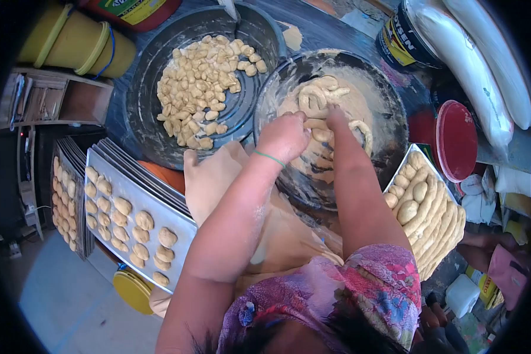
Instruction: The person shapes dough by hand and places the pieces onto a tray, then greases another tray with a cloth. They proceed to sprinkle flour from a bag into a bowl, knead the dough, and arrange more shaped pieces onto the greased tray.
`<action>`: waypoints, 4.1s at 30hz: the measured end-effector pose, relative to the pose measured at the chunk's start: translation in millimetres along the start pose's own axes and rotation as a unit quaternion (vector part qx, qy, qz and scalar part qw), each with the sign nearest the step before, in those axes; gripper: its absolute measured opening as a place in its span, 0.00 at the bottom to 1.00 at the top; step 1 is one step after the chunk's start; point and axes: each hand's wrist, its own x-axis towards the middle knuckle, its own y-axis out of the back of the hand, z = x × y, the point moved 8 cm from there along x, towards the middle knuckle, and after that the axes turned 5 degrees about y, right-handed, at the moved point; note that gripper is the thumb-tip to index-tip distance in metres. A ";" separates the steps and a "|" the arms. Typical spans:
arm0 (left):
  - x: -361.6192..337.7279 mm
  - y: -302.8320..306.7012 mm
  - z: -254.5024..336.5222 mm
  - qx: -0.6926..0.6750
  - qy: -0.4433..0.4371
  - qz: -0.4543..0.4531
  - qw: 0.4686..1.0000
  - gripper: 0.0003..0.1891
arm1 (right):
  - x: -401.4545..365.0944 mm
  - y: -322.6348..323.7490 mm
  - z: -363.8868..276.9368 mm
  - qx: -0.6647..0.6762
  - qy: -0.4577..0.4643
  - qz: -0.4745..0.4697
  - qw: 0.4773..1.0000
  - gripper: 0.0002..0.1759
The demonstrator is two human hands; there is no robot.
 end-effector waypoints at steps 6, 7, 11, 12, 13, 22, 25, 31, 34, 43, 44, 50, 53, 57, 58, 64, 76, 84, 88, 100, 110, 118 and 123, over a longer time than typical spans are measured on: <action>6.8 -1.6 -2.7 -0.010 0.003 -0.004 1.000 0.17 | -18.4 30.8 -13.2 -0.166 -0.032 -0.069 0.983 0.32; 7.7 -1.5 -1.9 -0.018 0.013 -0.016 1.000 0.18 | -15.8 28.4 -13.8 -0.114 -0.003 -0.069 0.991 0.31; 11.2 -4.8 0.4 -0.003 0.019 -0.019 1.000 0.17 | -42.7 47.5 -25.8 0.272 0.008 -0.035 0.962 0.23; 13.8 -3.1 1.3 -0.001 0.009 0.021 1.000 0.17 | -63.7 62.7 -40.0 0.406 -0.012 -0.017 0.914 0.21; 16.4 -4.2 -0.6 0.002 -0.001 0.061 0.998 0.17 | -84.7 77.1 -61.3 0.498 0.014 -0.032 0.866 0.20; -10.7 35.2 35.5 -0.306 -0.141 0.163 0.927 0.14 | -191.0 257.8 -140.8 0.618 0.316 0.100 0.713 0.19; -4.4 38.1 16.2 -0.534 -0.120 0.184 0.816 0.13 | -166.0 225.7 -104.6 0.747 0.170 0.097 0.636 0.19; -16.3 53.6 -16.0 -0.781 -0.059 0.167 0.599 0.10 | -131.2 -63.9 -5.9 -0.060 0.088 -0.164 0.981 0.17; -23.6 55.7 -13.4 -0.821 -0.051 0.108 0.558 0.06 | -153.0 -114.5 -37.8 0.070 0.040 -0.168 0.982 0.18; -35.2 59.5 -11.7 -0.763 -0.006 0.073 0.642 0.16 | -8.8 -61.5 -136.9 0.243 0.055 0.052 0.967 0.19; -34.2 56.1 -8.0 -0.779 -0.016 0.043 0.625 0.16 | 4.5 -59.0 -142.5 0.239 0.057 0.056 0.968 0.19; -26.4 47.6 -11.9 -0.775 0.025 0.048 0.630 0.14 | -36.9 -66.6 -149.9 0.168 0.091 0.045 0.981 0.20; -25.1 42.3 -18.3 -0.772 0.033 0.043 0.633 0.13 | -121.5 -63.1 -132.0 0.115 0.102 -0.011 0.988 0.21; -23.3 30.5 -17.9 -0.796 0.055 -0.005 0.603 0.14 | -172.9 -97.0 -88.6 0.121 0.055 -0.108 0.985 0.23; -20.1 27.4 -17.6 -0.799 0.052 -0.009 0.599 0.14 | -172.5 -113.2 -76.2 0.127 0.039 -0.131 0.982 0.24; 5.9 7.7 -23.2 -0.780 0.019 -0.011 0.626 0.14 | -171.6 11.6 -92.0 0.568 -0.030 -0.177 0.804 0.21; 13.7 -20.9 -17.6 -0.787 0.007 -0.014 0.617 0.16 | -204.1 304.5 -235.7 0.231 0.448 0.110 0.857 0.20; 6.0 -4.5 -15.5 -0.761 0.017 0.050 0.647 0.18 | -191.6 253.0 -173.8 0.676 0.199 0.197 0.682 0.16; -3.7 29.1 -6.3 -0.744 -0.046 0.134 0.653 0.15 | -195.8 201.3 -198.5 0.572 0.240 0.254 0.742 0.25; -23.4 66.4 -43.9 -0.814 -0.068 0.112 0.566 0.13 | -122.1 4.4 -30.9 0.377 -0.068 0.016 0.924 0.31; -23.6 54.2 -18.0 -0.714 -0.071 0.085 0.692 0.13 | -176.0 268.7 -95.7 0.656 0.169 0.171 0.715 0.07; -37.2 33.9 33.4 -0.583 -0.205 -0.124 0.777 0.23 | -258.3 334.0 -161.9 0.504 0.269 0.240 0.785 0.15; -55.9 -2.3 49.1 -0.475 -0.173 -0.246 0.827 0.29 | -203.8 284.4 -159.3 0.467 0.202 0.233 0.829 0.13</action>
